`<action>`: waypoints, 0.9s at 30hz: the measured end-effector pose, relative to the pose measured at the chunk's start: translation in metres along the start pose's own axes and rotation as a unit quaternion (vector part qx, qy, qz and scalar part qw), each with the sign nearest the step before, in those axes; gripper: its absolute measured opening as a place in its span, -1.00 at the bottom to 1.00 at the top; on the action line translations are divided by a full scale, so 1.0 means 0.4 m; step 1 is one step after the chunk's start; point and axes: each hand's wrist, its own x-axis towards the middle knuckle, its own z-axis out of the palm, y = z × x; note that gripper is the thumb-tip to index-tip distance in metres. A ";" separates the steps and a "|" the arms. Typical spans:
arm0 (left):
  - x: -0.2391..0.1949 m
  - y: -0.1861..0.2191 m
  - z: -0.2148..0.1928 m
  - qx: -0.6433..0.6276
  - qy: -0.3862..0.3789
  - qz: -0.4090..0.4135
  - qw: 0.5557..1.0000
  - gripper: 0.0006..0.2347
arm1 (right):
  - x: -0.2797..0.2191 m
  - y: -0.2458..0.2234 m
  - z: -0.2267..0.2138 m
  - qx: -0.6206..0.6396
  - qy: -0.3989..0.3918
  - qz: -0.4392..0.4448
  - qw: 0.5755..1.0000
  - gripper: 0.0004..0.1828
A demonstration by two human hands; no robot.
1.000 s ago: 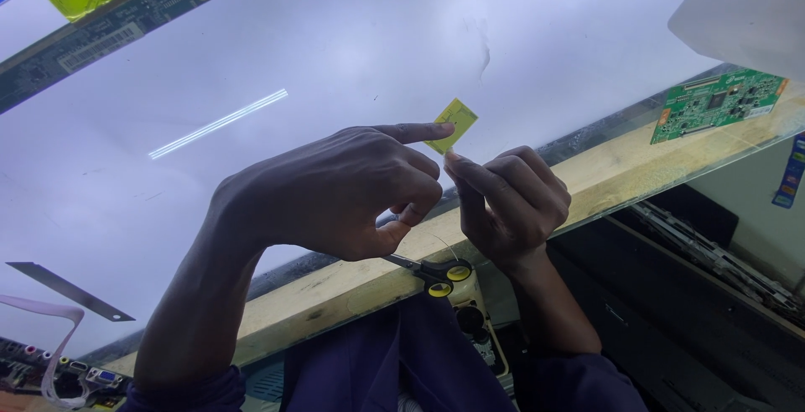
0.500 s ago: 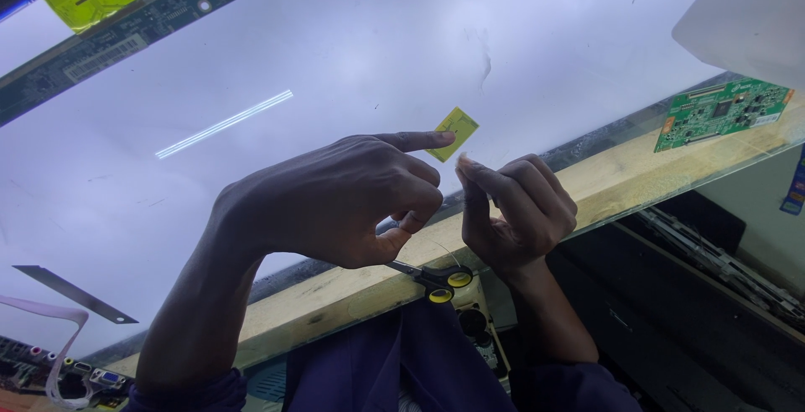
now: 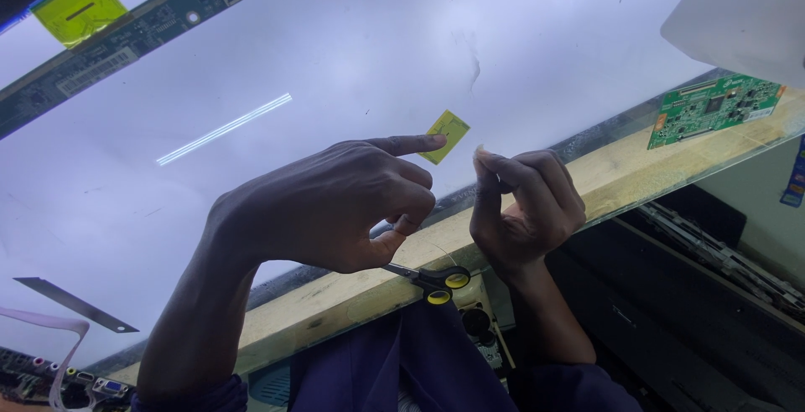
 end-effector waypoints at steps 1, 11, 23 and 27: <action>0.002 0.000 -0.002 -0.001 0.002 0.001 1.000 -0.80 | 0.007 0.005 -0.001 0.000 -0.002 -0.002 1.000 -0.91; -0.002 -0.001 0.002 -0.009 0.004 0.004 1.000 -0.80 | -0.002 0.023 -0.064 0.050 -0.123 -0.002 0.991 -0.88; 0.008 -0.002 0.000 -0.006 0.005 0.009 1.000 -0.80 | -0.010 0.057 -0.098 0.107 -0.267 -0.095 0.953 -0.89; -0.002 -0.003 0.004 -0.007 0.004 0.007 1.000 -0.81 | 0.022 0.044 -0.093 0.093 -0.088 0.021 0.991 -0.83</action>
